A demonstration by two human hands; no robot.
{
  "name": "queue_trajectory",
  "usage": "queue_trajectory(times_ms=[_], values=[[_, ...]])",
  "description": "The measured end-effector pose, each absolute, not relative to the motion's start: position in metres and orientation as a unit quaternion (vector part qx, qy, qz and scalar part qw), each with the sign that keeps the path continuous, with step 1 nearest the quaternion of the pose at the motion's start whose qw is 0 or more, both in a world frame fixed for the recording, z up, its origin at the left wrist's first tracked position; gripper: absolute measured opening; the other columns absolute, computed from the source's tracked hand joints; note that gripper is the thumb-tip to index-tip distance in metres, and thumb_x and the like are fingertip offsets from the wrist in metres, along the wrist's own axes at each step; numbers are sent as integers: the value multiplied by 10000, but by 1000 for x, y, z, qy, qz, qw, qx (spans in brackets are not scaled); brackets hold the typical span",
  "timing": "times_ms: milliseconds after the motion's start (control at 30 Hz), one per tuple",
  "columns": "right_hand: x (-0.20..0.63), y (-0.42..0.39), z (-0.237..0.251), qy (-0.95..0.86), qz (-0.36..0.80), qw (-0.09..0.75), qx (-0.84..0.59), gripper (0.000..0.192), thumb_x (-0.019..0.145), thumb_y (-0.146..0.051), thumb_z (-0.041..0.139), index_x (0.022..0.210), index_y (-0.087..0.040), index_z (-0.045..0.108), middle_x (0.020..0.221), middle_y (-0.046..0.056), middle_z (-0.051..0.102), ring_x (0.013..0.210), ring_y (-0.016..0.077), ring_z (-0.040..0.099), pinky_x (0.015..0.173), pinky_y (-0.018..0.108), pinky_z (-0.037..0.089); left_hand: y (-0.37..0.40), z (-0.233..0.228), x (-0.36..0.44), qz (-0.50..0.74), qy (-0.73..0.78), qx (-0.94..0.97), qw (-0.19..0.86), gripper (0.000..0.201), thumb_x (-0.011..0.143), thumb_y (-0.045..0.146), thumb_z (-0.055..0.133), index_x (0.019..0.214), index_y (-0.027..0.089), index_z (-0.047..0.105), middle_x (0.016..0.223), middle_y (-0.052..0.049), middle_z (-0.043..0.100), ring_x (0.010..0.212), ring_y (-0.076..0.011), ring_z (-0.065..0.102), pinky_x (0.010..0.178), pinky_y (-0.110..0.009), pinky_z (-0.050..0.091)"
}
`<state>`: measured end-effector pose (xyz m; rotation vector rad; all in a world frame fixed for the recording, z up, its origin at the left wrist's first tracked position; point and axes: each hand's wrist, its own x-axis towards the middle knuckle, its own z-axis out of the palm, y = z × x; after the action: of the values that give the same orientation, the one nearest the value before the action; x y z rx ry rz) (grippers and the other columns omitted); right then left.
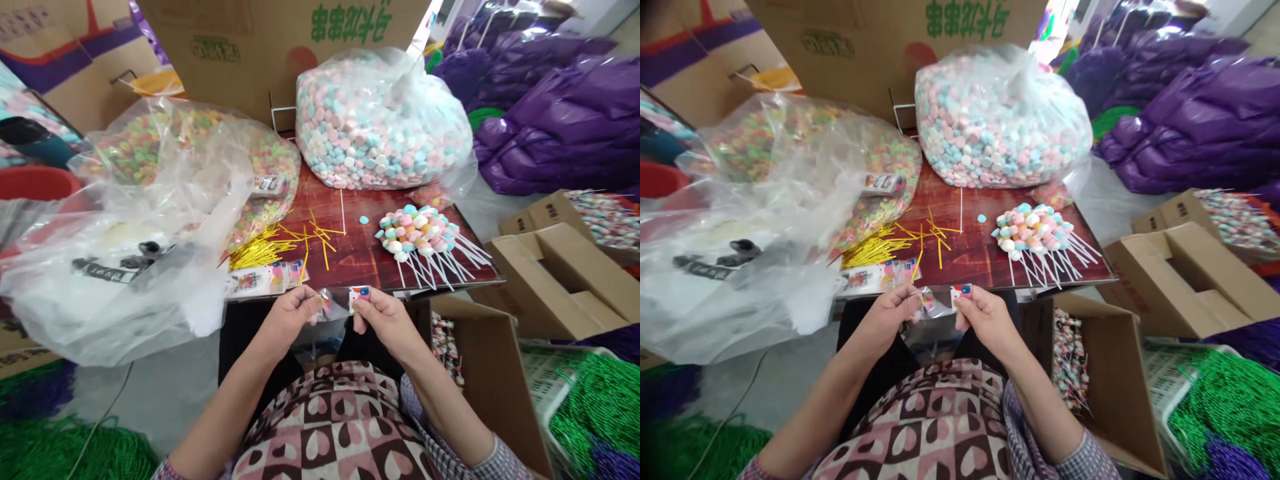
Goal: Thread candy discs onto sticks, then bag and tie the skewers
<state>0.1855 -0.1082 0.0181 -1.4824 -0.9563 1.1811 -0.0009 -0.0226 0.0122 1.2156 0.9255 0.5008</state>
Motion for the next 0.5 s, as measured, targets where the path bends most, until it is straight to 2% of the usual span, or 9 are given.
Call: queue_trajectory(times_ms=[100,167,233,300,400,500], values=[[180,-108,13,-373,464,492,-635,454,905,-571,580,638,-204,552,413,-58,471,428,96,397,525,248,376,-28,9,0,239,421,567,666,455,880,590,553,698,177,494,573,51,461,569,-93,397,613,-235,318],[180,-106,12,-362,469,503,-630,448,888,-577,600,649,-199,572,476,-39,521,477,105,442,543,249,398,-29,10,0,233,427,589,645,473,898,600,513,679,183,471,566,47,449,569,-98,392,606,-237,312],[180,-105,13,-351,484,527,-604,369,819,-549,695,741,-195,629,627,-12,619,579,124,520,590,257,446,-30,10,-1,212,434,617,621,472,902,594,508,669,184,475,573,43,447,568,-100,384,586,-238,297],[179,-104,12,-337,498,549,-580,343,763,-516,757,784,-196,637,677,-10,633,613,132,536,606,265,459,-30,11,0,193,437,635,607,443,894,576,529,691,182,520,583,41,454,568,-101,375,572,-237,287],[176,-106,11,-327,489,552,-591,391,799,-531,722,661,-203,562,509,-40,531,502,108,436,544,259,394,-31,13,2,190,433,615,631,376,871,559,571,829,189,624,622,41,485,569,-101,369,560,-236,288],[169,-110,9,-344,458,532,-623,494,873,-557,637,554,-209,489,437,-44,462,467,91,356,522,258,331,-34,14,3,204,432,593,648,400,868,581,572,817,189,629,602,47,444,558,-93,336,555,-236,278]])
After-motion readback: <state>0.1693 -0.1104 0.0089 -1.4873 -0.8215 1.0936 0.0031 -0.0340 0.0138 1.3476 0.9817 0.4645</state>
